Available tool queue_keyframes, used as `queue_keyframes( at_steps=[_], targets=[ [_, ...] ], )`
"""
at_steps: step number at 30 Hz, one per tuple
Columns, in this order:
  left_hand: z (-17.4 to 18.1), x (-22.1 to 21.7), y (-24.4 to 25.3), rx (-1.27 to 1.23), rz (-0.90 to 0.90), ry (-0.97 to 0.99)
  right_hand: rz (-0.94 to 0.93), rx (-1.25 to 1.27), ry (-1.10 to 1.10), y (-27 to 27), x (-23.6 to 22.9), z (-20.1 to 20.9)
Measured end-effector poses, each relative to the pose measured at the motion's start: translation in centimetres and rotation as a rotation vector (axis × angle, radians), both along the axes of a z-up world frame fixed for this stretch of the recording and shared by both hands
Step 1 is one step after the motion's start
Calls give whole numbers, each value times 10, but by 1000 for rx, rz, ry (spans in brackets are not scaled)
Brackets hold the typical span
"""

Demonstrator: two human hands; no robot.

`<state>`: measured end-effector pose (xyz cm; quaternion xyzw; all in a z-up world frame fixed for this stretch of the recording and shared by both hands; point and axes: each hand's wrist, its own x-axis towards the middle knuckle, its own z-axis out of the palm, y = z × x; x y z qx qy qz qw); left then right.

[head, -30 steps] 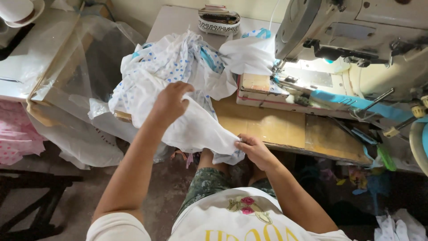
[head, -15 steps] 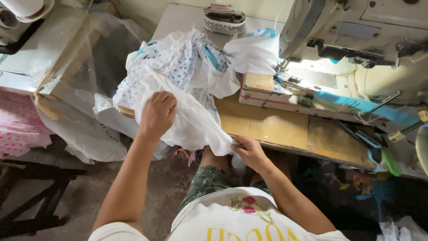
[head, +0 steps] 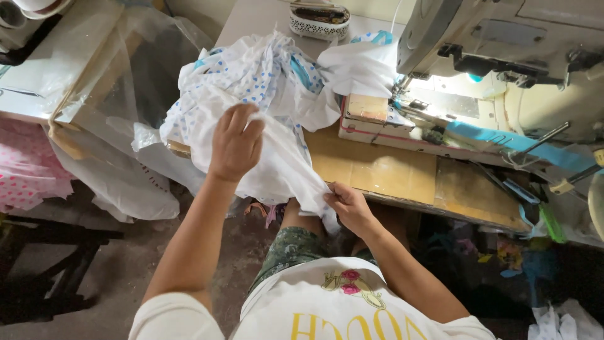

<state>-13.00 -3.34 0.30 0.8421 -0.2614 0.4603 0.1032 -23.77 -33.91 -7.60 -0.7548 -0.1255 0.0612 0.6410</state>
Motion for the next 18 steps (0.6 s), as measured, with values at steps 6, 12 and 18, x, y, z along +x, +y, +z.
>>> queue_keyframes(
  at_steps=[6,12,18],
  targets=[
    [-48,-59,22,-110,-15,320,31,-70,49,-1,0,8],
    [-19,-63,-16,-182,-139,410,40,-90,18,0,0,-3],
    [-32,-65,-32,-33,87,538,13,-128,-17,0,5,-7]
  ],
)
